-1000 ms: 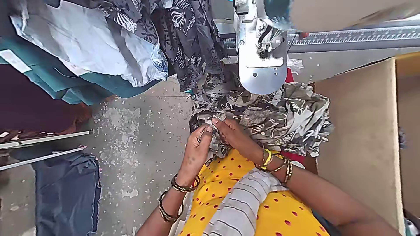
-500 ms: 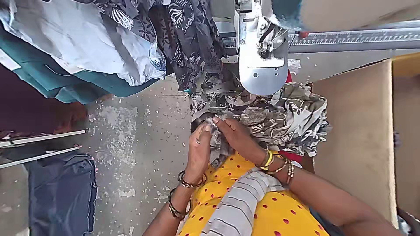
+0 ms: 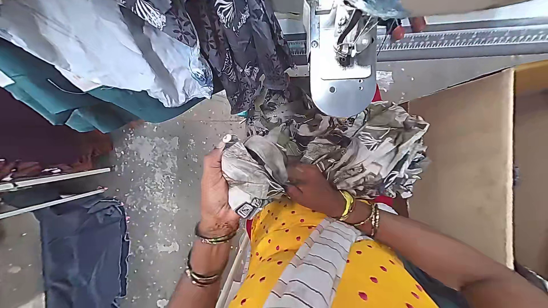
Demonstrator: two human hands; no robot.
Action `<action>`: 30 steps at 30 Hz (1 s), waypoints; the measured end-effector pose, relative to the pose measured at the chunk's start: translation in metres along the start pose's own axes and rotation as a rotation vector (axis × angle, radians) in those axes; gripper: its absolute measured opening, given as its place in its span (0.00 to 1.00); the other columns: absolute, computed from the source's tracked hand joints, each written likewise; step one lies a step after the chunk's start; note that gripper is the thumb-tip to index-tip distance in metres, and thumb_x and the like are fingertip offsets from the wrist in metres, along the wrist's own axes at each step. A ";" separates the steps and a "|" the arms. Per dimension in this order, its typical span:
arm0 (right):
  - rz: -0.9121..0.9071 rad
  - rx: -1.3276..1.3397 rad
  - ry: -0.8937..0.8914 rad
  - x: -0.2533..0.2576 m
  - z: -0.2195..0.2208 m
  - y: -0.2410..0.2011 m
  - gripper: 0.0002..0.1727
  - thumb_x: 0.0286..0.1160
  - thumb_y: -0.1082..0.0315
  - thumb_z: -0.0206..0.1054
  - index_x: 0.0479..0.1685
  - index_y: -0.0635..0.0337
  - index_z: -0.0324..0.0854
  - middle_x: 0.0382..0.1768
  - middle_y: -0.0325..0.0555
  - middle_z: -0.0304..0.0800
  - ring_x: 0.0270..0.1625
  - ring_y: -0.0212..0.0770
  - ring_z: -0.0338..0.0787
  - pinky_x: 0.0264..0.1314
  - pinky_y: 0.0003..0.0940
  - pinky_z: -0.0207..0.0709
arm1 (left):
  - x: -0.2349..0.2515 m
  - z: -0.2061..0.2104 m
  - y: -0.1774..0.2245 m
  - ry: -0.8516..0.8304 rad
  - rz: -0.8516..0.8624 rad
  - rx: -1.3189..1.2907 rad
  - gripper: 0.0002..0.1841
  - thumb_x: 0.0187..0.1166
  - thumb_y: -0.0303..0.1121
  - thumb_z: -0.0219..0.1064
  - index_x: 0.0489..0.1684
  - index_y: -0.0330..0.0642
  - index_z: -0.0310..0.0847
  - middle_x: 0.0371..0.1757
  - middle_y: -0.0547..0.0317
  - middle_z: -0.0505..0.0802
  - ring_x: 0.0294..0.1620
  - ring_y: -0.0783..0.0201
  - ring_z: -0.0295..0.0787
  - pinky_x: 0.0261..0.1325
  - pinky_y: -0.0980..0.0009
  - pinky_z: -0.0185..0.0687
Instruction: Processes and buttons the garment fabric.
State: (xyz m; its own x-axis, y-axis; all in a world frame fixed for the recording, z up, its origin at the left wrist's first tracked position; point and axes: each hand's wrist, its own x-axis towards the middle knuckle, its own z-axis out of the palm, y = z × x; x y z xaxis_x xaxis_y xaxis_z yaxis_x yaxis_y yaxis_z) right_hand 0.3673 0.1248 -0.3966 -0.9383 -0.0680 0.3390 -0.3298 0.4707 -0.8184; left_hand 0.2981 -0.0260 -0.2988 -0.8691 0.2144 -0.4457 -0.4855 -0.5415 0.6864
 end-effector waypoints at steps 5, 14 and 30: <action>0.625 0.413 -0.087 0.056 -0.035 0.004 0.24 0.91 0.59 0.54 0.21 0.60 0.74 0.13 0.32 0.66 0.16 0.26 0.66 0.22 0.25 0.63 | -0.001 -0.030 0.006 -0.244 -0.019 0.627 0.14 0.86 0.40 0.56 0.41 0.57 0.91 0.39 0.76 0.95 0.40 0.80 0.91 0.48 0.79 0.89; 0.206 0.700 -0.117 0.090 -0.047 -0.019 0.17 0.89 0.72 0.53 0.68 0.69 0.78 0.50 0.45 0.94 0.51 0.33 0.94 0.59 0.32 0.89 | 0.000 -0.040 0.027 -0.422 0.244 0.925 0.15 0.90 0.36 0.53 0.52 0.48 0.89 0.46 0.83 0.92 0.46 0.89 0.85 0.52 0.86 0.82; -0.193 0.460 -0.175 0.064 -0.097 -0.023 0.31 0.93 0.48 0.51 0.24 0.64 0.75 0.21 0.37 0.74 0.29 0.17 0.73 0.34 0.13 0.65 | 0.019 0.020 0.075 -0.747 0.835 1.301 0.17 0.90 0.44 0.59 0.46 0.43 0.92 0.38 0.67 0.95 0.40 0.88 0.85 0.45 0.88 0.79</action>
State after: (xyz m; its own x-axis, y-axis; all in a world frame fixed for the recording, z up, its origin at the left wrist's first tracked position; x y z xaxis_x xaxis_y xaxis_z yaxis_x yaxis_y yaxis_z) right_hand 0.3252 0.1952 -0.3109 -0.8465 -0.2795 0.4532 -0.4728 0.0030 -0.8812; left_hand 0.2432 -0.0459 -0.2447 -0.5759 0.7468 0.3326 0.6641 0.1900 0.7231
